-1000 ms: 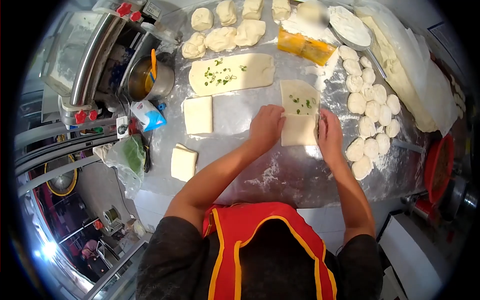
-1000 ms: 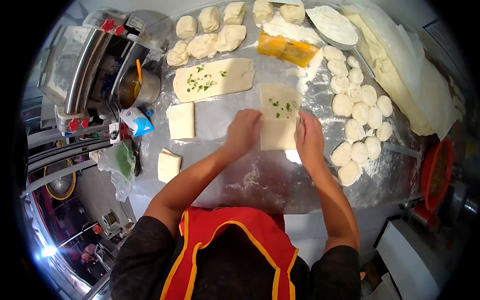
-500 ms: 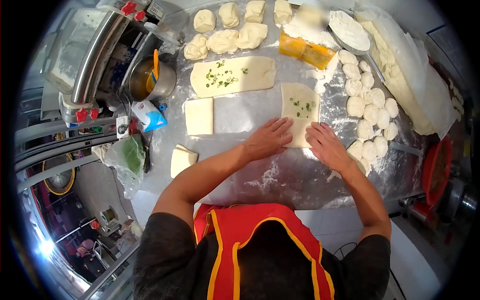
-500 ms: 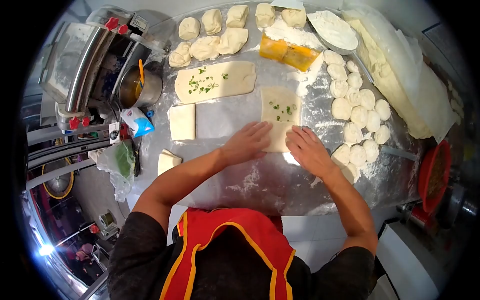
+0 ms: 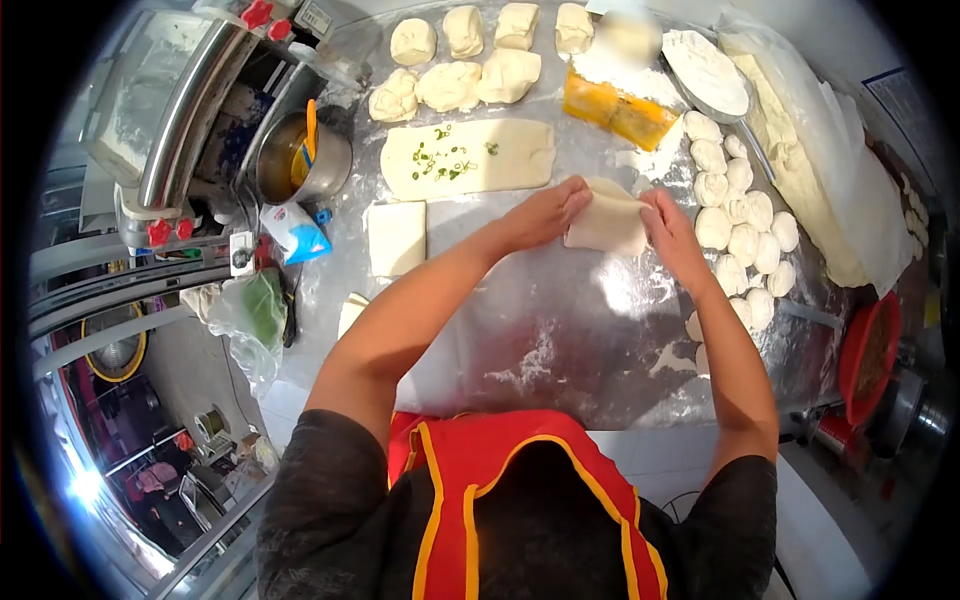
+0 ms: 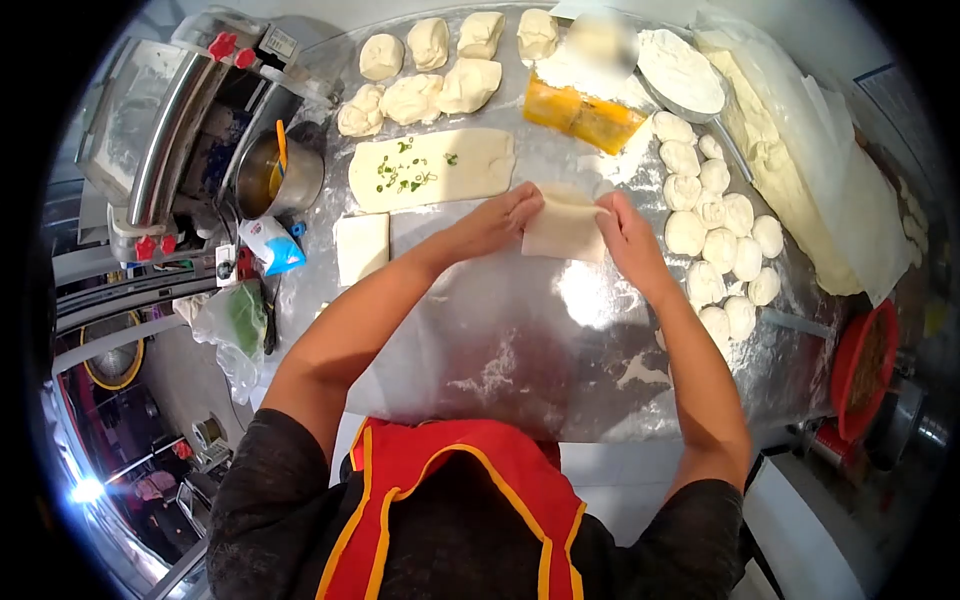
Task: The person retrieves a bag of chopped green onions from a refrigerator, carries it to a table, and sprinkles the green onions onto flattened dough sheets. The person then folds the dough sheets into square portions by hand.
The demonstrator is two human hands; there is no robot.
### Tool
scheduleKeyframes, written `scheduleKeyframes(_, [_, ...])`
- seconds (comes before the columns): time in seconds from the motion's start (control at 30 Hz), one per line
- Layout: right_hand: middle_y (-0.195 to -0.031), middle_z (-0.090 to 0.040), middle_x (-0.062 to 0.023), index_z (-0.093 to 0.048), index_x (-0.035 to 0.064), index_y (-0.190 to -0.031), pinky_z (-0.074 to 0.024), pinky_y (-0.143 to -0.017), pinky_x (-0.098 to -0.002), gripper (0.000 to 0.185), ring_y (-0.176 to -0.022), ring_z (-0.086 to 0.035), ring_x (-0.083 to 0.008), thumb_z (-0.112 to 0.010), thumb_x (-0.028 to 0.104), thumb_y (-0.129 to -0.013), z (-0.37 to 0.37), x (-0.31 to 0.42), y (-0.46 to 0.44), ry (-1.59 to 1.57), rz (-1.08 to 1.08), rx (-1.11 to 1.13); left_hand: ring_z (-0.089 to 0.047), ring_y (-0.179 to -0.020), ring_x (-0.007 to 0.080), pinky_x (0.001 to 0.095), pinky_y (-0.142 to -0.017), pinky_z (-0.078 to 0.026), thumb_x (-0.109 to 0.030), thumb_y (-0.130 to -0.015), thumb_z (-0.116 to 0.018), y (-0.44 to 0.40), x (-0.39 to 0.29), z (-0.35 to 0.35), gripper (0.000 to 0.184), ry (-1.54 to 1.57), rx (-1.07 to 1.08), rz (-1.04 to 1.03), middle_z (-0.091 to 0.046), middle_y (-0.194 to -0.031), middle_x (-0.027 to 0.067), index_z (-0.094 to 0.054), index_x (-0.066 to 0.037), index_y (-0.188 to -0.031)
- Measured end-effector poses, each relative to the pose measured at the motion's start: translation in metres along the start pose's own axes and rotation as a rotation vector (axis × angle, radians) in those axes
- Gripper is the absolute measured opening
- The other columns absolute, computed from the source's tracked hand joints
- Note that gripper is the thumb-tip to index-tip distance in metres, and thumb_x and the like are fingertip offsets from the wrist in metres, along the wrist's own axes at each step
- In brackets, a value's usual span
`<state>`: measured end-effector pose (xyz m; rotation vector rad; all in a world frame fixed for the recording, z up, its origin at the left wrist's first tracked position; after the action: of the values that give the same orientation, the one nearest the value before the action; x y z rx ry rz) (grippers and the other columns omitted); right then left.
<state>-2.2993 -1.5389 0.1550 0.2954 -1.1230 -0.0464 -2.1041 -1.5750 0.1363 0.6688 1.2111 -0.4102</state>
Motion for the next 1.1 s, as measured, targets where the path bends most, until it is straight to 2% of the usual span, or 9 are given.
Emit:
scheduleKeyframes(0.13, [-0.080, -0.058, -0.0103, -0.055, 0.0037, -0.104, -0.0455, -0.069, -0.0318, 0.022, -0.069, -0.054, -0.0193, -0.055, 0.018, -0.088, -0.003, -0.007, -0.026, -0.012, -0.012, -0.071, -0.057, -0.078, 0.0160, 0.0309, -0.069, -0.046, -0.034, -0.093, -0.055, -0.011, 0.005, 0.004, 0.037, 0.156, -0.028, 0.275, -0.059, -0.087, 0.0089, -0.045, -0.003, -0.111])
scheduleKeyframes(0.33, [-0.078, -0.058, -0.0095, -0.057, 0.0038, -0.106, -0.0459, -0.066, -0.0323, 0.030, -0.068, -0.053, -0.0189, -0.065, 0.013, -0.078, -0.008, -0.006, -0.027, 0.081, -0.013, -0.076, -0.061, -0.077, 0.0242, 0.0340, -0.069, -0.048, -0.029, -0.075, -0.074, -0.007, 0.014, 0.004, 0.054, -0.154, -0.197, 0.134, -0.061, -0.088, 0.0151, -0.045, -0.003, -0.113])
scheduleKeyframes(0.43, [-0.079, -0.058, -0.0101, -0.058, 0.0031, -0.105, -0.0464, -0.068, -0.0320, 0.033, -0.069, -0.054, -0.0195, -0.068, 0.012, -0.076, -0.008, -0.018, -0.033, 0.082, -0.035, -0.109, -0.061, -0.086, 0.0298, 0.0365, -0.074, -0.048, -0.028, -0.073, -0.074, -0.002, -0.005, 0.006, 0.054, -0.359, -0.215, 0.291, -0.060, -0.094, 0.0155, -0.046, -0.004, -0.113])
scheduleKeyframes(0.53, [-0.080, -0.060, -0.0113, -0.058, 0.0007, -0.103, -0.0470, -0.069, -0.0321, 0.036, -0.070, -0.056, -0.0209, -0.072, 0.012, -0.072, -0.007, -0.021, -0.033, 0.098, 0.021, -0.186, -0.057, -0.097, 0.0342, 0.0413, -0.080, -0.048, -0.025, -0.070, -0.076, -0.002, -0.015, 0.007, 0.054, -0.641, -0.371, 0.116, -0.057, -0.101, 0.0172, -0.046, -0.003, -0.109])
scheduleKeyframes(0.63, [-0.081, -0.059, -0.0076, -0.054, -0.0013, -0.105, -0.0462, -0.064, -0.0289, 0.040, -0.070, -0.055, -0.0149, -0.074, 0.009, -0.072, -0.004, -0.004, -0.028, 0.234, 0.021, -0.121, -0.055, -0.099, 0.0335, 0.0403, -0.081, -0.048, -0.025, -0.068, -0.077, -0.007, -0.009, 0.008, 0.053, -0.615, -0.401, 0.040, -0.053, -0.103, 0.0161, -0.048, -0.003, -0.107])
scheduleKeyframes(0.73, [-0.089, -0.063, -0.0159, -0.058, -0.0024, -0.095, -0.0480, -0.073, -0.0365, 0.039, -0.082, -0.061, -0.0286, -0.078, 0.014, -0.066, -0.005, 0.007, -0.030, 0.333, -0.137, -0.071, -0.055, -0.099, 0.0339, 0.0405, -0.081, -0.048, -0.024, -0.068, -0.077, -0.018, -0.003, 0.008, 0.053, -0.592, -0.287, 0.175, -0.053, -0.104, 0.0169, -0.050, -0.003, -0.108])
scheduleKeyframes(0.83, [-0.091, -0.063, -0.0165, -0.059, -0.0019, -0.096, -0.0477, -0.074, -0.0384, 0.041, -0.085, -0.061, -0.0309, -0.078, 0.015, -0.065, -0.007, -0.006, -0.039, 0.342, -0.215, 0.042, -0.057, -0.095, 0.0329, 0.0393, -0.080, -0.046, -0.027, -0.069, -0.076, -0.031, 0.008, 0.011, 0.051, -0.506, -0.114, 0.284, -0.058, -0.096, 0.0176, -0.050, -0.005, -0.107])
scheduleKeyframes(0.93, [-0.090, -0.062, -0.0168, -0.056, 0.0000, -0.099, -0.0476, -0.073, -0.0382, 0.040, -0.083, -0.061, -0.0321, -0.076, 0.013, -0.068, -0.009, 0.004, -0.027, 0.470, 0.100, -0.106, -0.061, -0.087, 0.0337, 0.0405, -0.074, -0.047, -0.025, -0.074, -0.073, -0.018, 0.006, 0.001, 0.045, -0.630, -0.346, -0.141, -0.061, -0.090, 0.0188, -0.047, -0.004, -0.105])
scheduleKeyframes(1.1, [-0.085, -0.058, -0.0118, -0.048, 0.0041, -0.103, -0.0465, -0.069, -0.0315, 0.036, -0.078, -0.058, -0.0219, -0.071, 0.010, -0.076, -0.011, 0.001, 0.022, 0.099, 0.029, -0.110, -0.061, -0.085, 0.0389, 0.0446, -0.072, -0.047, -0.020, -0.078, -0.068, 0.014, -0.019, -0.013, 0.037, -0.109, -0.155, 0.029, -0.062, -0.086, 0.0230, -0.043, -0.007, -0.103])
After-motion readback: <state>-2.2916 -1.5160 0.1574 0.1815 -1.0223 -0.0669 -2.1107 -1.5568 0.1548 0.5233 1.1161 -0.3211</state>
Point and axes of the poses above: each hand's wrist, its own y-axis away from the middle knuckle, its own z-axis out of the back of the hand, x = y × z, the point moved 5 cm from there along -y, towards the middle knuckle
